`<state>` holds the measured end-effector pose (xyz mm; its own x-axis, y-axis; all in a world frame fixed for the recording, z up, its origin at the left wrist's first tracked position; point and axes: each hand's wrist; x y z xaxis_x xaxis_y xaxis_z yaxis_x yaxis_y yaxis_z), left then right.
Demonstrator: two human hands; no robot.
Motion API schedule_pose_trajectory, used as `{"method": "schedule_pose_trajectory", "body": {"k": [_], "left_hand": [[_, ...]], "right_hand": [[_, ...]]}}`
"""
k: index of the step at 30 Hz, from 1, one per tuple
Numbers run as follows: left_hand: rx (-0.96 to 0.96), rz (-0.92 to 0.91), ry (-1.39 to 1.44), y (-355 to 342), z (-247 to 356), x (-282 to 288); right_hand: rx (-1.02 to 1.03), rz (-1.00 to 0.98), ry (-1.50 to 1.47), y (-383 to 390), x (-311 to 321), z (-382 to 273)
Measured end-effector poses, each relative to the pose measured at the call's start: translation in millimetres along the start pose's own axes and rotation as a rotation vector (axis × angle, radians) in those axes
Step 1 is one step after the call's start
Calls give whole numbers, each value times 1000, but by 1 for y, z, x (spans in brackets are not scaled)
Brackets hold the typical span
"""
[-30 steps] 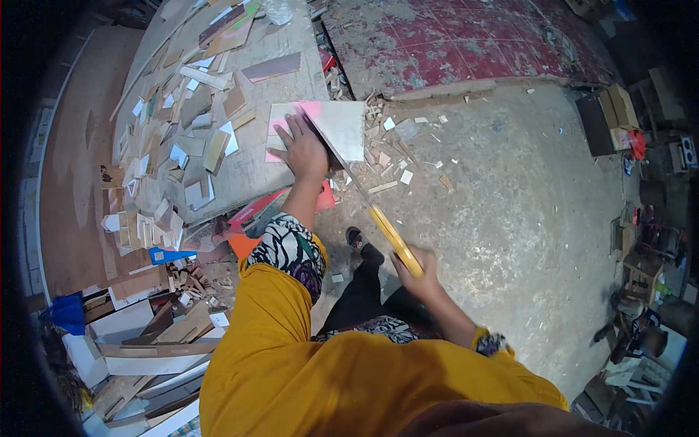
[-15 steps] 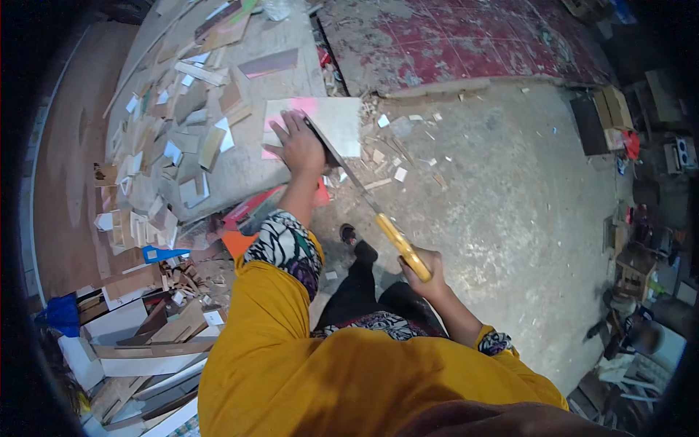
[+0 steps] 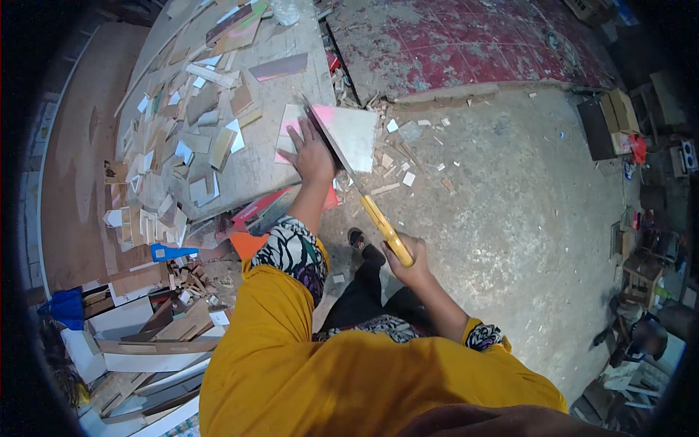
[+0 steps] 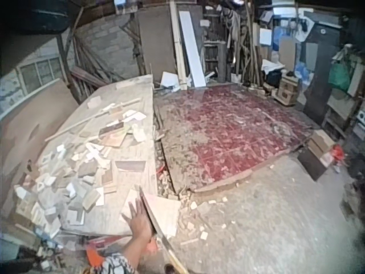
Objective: Sawing a small piece of wood with a hand saw in a workshop.
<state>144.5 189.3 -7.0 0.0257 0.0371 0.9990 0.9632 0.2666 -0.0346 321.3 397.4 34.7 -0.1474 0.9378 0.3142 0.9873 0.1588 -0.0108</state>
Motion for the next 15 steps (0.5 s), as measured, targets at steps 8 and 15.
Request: {"method": "schedule_pose_trajectory", "body": {"k": [8, 15], "left_hand": [[28, -4, -22, 5, -3, 0], [31, -7, -60, 4, -8, 3]], "right_hand": [[-36, -28, 42, 19, 8, -5], [-26, -36, 62, 23, 2, 0]]}}
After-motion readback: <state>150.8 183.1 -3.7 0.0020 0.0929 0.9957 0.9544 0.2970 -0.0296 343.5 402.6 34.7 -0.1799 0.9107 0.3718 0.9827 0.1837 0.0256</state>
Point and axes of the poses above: each hand's wrist, its own y-axis away from the middle knuckle, its own x-axis out of the back of the hand, z = x × y, and after that the axes turned 2 degrees about -x, right-handed
